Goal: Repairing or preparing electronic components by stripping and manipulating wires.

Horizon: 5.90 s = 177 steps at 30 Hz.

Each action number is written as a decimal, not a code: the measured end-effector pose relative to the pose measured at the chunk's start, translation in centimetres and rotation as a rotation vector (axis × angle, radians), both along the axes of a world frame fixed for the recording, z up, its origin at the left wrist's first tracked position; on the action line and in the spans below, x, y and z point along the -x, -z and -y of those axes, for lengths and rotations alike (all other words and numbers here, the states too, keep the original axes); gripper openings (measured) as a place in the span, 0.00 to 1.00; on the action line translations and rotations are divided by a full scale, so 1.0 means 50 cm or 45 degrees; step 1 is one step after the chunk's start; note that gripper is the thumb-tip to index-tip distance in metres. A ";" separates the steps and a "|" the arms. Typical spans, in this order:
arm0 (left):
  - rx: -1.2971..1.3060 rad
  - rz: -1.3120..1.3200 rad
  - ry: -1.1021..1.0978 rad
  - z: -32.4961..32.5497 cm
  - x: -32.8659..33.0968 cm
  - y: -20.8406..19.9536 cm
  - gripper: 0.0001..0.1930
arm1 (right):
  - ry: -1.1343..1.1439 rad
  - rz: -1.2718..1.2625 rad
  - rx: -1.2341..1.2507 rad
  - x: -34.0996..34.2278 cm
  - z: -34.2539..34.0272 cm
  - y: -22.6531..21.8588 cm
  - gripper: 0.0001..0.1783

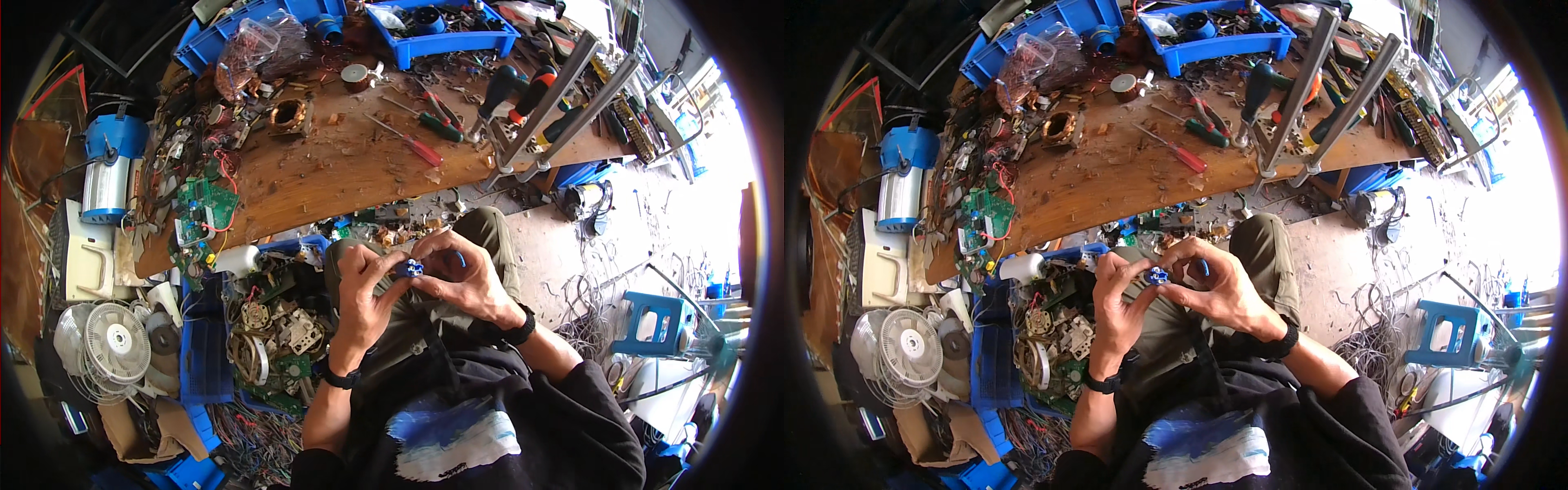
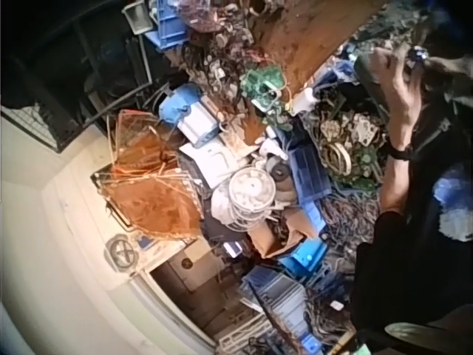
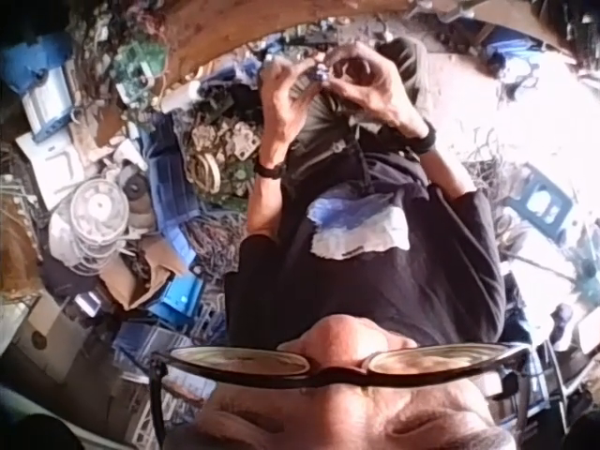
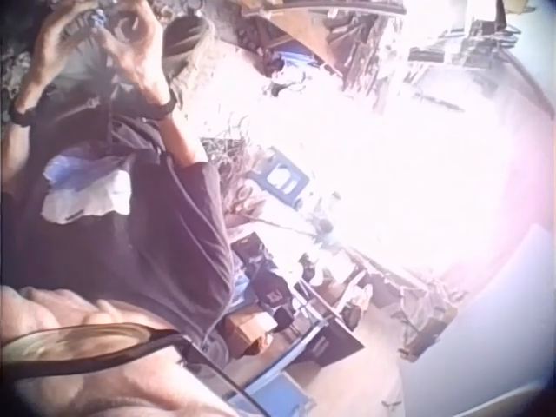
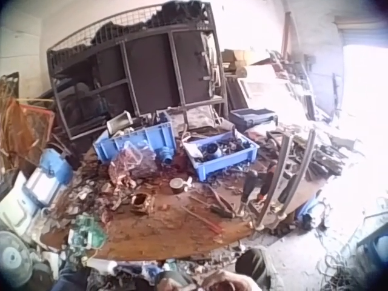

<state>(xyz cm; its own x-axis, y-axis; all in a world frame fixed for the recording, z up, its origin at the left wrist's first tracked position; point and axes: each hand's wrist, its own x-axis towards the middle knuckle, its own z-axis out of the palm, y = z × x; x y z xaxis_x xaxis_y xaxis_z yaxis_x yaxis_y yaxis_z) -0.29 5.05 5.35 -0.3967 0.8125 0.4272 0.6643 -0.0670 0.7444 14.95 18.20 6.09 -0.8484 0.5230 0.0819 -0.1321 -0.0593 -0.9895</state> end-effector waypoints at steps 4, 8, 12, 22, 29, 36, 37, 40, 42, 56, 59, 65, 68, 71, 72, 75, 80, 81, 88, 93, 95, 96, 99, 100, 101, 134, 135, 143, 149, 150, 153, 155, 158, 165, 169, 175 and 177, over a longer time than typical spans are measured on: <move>0.004 -0.113 -0.005 -0.016 -0.011 -0.011 0.26 | 0.107 -0.114 0.108 -0.015 -0.002 0.009 0.16; 0.013 -0.211 0.005 -0.031 -0.030 -0.022 0.25 | 0.104 -0.111 0.081 -0.040 -0.017 0.013 0.14; 0.030 -0.310 0.007 -0.048 -0.049 -0.025 0.27 | 0.148 -0.136 0.209 -0.064 -0.027 0.020 0.13; 0.030 -0.511 0.088 -0.111 -0.098 -0.028 0.29 | 0.205 -0.152 0.378 -0.135 -0.070 0.055 0.11; 0.088 -0.404 0.114 -0.155 -0.136 -0.043 0.22 | 0.248 -0.038 0.447 -0.173 -0.102 0.077 0.11; 0.099 -0.443 0.142 -0.176 -0.154 -0.038 0.20 | 0.190 -0.205 0.552 -0.189 -0.116 0.074 0.15; 0.109 -0.494 0.158 -0.177 -0.156 -0.038 0.21 | 0.191 -0.205 0.557 -0.191 -0.118 0.073 0.15; 0.132 -0.609 0.204 -0.178 -0.157 -0.035 0.25 | 0.197 -0.070 0.509 -0.192 -0.124 0.073 0.15; 0.148 -0.671 0.237 -0.180 -0.158 -0.033 0.27 | 0.254 -0.030 0.430 -0.192 -0.124 0.074 0.09; 0.125 -0.453 0.210 -0.191 -0.177 -0.024 0.21 | 0.344 -0.061 0.283 -0.192 -0.112 0.081 0.13; 0.116 -0.215 0.169 -0.202 -0.185 -0.029 0.18 | 0.064 -0.241 0.733 -0.195 -0.125 0.097 0.14; 0.052 -0.287 0.204 -0.218 -0.201 -0.032 0.17 | 0.010 -0.320 0.944 -0.214 -0.129 0.105 0.21; 0.053 -0.284 0.226 -0.223 -0.205 -0.031 0.16 | -0.006 -0.246 0.886 -0.225 -0.138 0.108 0.24; 0.069 -0.293 0.246 -0.226 -0.212 -0.036 0.15 | 0.003 -0.321 0.835 -0.236 -0.141 0.112 0.22; 0.113 -0.310 0.244 -0.230 -0.217 -0.038 0.14 | 0.025 -0.343 0.766 -0.247 -0.143 0.112 0.22; 0.123 -0.296 0.299 -0.243 -0.236 -0.049 0.13 | -0.023 -0.321 0.791 -0.267 -0.157 0.113 0.18; 0.184 -0.240 0.293 -0.264 -0.272 -0.062 0.19 | 0.032 -0.333 0.728 -0.319 -0.185 0.101 0.15; 0.222 -0.185 0.282 -0.266 -0.275 -0.063 0.20 | 0.086 -0.368 0.695 -0.337 -0.193 0.101 0.15; 0.291 -0.098 0.223 -0.241 -0.253 -0.036 0.10 | 0.533 -0.070 0.578 -0.477 -0.211 0.160 0.12; 0.213 0.214 0.067 -0.187 -0.210 0.004 0.11 | 0.862 0.544 0.442 -0.575 -0.208 0.334 0.19; 0.188 0.432 0.037 -0.165 -0.194 0.022 0.13 | 0.939 0.858 0.571 -0.600 -0.205 0.437 0.24; 0.117 0.549 0.011 -0.154 -0.187 0.032 0.13 | 0.906 0.765 0.534 -0.618 -0.204 0.487 0.24; 0.127 0.722 -0.037 -0.128 -0.170 0.053 0.14 | 0.915 1.092 0.784 -0.646 -0.208 0.610 0.22; 0.138 0.836 -0.075 -0.121 -0.166 0.057 0.14 | 1.018 1.080 0.948 -0.644 -0.216 0.636 0.21; 0.145 0.811 -0.075 -0.117 -0.162 0.060 0.13 | 1.053 1.066 0.931 -0.643 -0.230 0.652 0.21; -0.014 1.570 -0.059 -0.101 -0.104 0.072 0.13 | 0.118 0.401 -0.072 -0.095 -0.106 0.062 0.15; -0.026 1.576 -0.061 -0.097 -0.098 0.077 0.13 | 0.145 0.633 -0.309 -0.089 -0.107 0.058 0.14; -0.049 1.430 -0.176 -0.069 -0.064 0.093 0.14 | 0.114 0.583 -0.470 -0.001 -0.054 0.064 0.14; -0.068 1.203 -0.304 -0.046 -0.040 0.087 0.13 | -0.067 0.472 -0.267 0.050 -0.027 0.084 0.18; -0.076 1.184 -0.288 -0.040 -0.033 0.089 0.13 | -0.111 0.525 -0.145 0.053 -0.026 0.082 0.18; -0.063 1.253 -0.266 -0.023 -0.010 0.094 0.14 | -0.163 0.533 -0.028 0.067 -0.036 0.075 0.18; -0.033 1.242 -0.298 -0.014 0.002 0.097 0.14 | -0.145 0.600 -0.115 0.073 -0.036 0.072 0.18; -0.030 1.260 -0.289 -0.008 0.007 0.098 0.15 | -0.268 0.633 -0.222 0.079 -0.030 0.075 0.18; 0.049 1.173 -0.220 0.003 0.018 0.104 0.14 | -0.376 0.526 -0.096 0.083 -0.018 0.089 0.16; 0.081 1.211 0.014 0.008 0.033 0.111 0.13 | -0.415 0.480 0.114 0.073 -0.016 0.090 0.18; 0.075 0.861 -0.049 0.005 0.021 0.100 0.11 | -0.279 0.559 -0.131 0.058 -0.004 0.094 0.20; 0.048 0.882 -0.076 0.005 0.011 0.092 0.10 | -0.255 0.527 -0.059 0.056 0.000 0.094 0.19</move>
<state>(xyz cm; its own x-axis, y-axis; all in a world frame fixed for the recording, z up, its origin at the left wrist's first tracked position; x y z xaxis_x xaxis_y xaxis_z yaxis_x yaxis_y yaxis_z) -0.86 4.80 0.76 -0.6119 0.7903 0.0311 0.0370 -0.0107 0.9993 12.17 18.22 1.36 -0.8985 0.3495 -0.2657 0.2843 0.0022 -0.9587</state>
